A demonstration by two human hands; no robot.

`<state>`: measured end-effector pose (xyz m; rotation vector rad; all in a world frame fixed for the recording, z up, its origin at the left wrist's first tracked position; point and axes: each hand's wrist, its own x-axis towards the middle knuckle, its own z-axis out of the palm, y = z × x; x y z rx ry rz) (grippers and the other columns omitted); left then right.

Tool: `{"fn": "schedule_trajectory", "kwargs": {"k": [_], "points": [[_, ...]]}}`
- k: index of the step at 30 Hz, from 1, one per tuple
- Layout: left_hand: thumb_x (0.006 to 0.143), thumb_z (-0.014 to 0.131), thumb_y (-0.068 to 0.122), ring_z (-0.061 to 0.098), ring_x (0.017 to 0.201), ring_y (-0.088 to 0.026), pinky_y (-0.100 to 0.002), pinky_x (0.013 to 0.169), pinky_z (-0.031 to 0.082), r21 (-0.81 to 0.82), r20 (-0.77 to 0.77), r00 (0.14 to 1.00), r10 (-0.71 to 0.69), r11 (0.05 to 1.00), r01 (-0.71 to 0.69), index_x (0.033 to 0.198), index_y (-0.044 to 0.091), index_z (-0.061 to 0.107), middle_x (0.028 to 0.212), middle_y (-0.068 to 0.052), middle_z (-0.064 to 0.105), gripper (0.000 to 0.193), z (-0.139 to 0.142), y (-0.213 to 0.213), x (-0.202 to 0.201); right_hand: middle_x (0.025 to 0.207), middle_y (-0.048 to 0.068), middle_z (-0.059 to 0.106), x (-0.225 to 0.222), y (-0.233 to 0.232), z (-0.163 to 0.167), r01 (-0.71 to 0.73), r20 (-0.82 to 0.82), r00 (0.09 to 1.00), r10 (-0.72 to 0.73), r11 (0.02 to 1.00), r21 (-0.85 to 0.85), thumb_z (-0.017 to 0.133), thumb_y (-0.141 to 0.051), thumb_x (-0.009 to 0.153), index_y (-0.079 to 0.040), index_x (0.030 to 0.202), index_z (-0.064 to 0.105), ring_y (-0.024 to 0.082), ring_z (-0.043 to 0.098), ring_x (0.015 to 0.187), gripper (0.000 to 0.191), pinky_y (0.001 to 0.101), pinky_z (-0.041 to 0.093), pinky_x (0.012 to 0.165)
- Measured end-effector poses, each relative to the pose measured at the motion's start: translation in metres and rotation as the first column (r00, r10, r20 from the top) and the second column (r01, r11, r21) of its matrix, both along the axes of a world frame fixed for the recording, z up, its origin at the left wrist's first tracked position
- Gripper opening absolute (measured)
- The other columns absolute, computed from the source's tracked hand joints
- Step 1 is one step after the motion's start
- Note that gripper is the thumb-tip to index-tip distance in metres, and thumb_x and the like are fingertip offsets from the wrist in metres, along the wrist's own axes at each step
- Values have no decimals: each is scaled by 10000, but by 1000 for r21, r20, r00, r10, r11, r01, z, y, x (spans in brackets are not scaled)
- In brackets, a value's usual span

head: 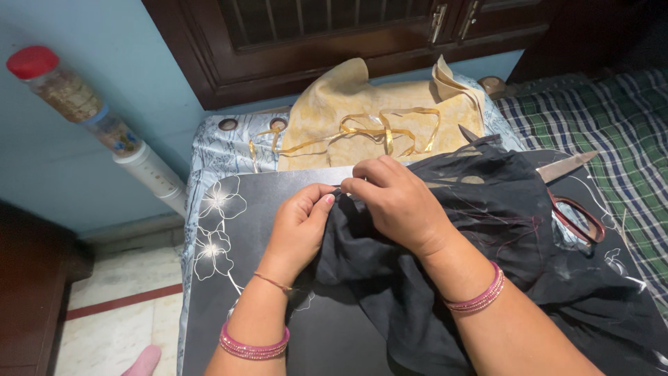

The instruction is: The person hand-sews a black garment laid on a table, using a needle and thread to stitch along the fabric edge. They pull the thread through, adjust and smooth the fabric, and continue stitching, with scissors and a ruler resting nearby.

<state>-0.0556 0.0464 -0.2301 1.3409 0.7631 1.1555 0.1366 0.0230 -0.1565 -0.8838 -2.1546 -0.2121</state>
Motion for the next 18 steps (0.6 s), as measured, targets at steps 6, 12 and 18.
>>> {"fn": "schedule_trajectory", "kwargs": {"k": [6, 12, 18], "points": [[1049, 532, 94, 643, 887, -47, -223, 805, 540, -70, 77, 995, -66, 995, 71, 1123, -30, 685, 993, -13, 731, 210, 4, -2, -3, 1018, 71, 635, 4, 8, -15, -193, -346, 936, 67, 919, -344, 662, 69, 867, -71, 1022, 712, 233, 655, 985, 215, 312, 531, 864], [1053, 557, 100, 627, 890, -40, -215, 803, 522, -69, 102, 992, -73, 994, 81, 1137, -35, 694, 994, -4, 725, 210, 2, -1, -3, 1015, 28, 639, 8, 18, -32, -377, -570, 822, 17, 766, -521, 680, 48, 896, -44, 986, 730, 130, 636, 978, 138, 253, 515, 842], [1045, 574, 107, 619, 867, -33, -205, 778, 517, -21, 10, 1000, -3, 1000, 3, 1117, -29, 719, 963, 5, 729, 211, 2, -2, -1, 988, 20, 652, 9, 21, -37, -363, -585, 810, -32, 756, -544, 714, 31, 877, -32, 966, 748, 116, 638, 930, 114, 244, 519, 816]]}}
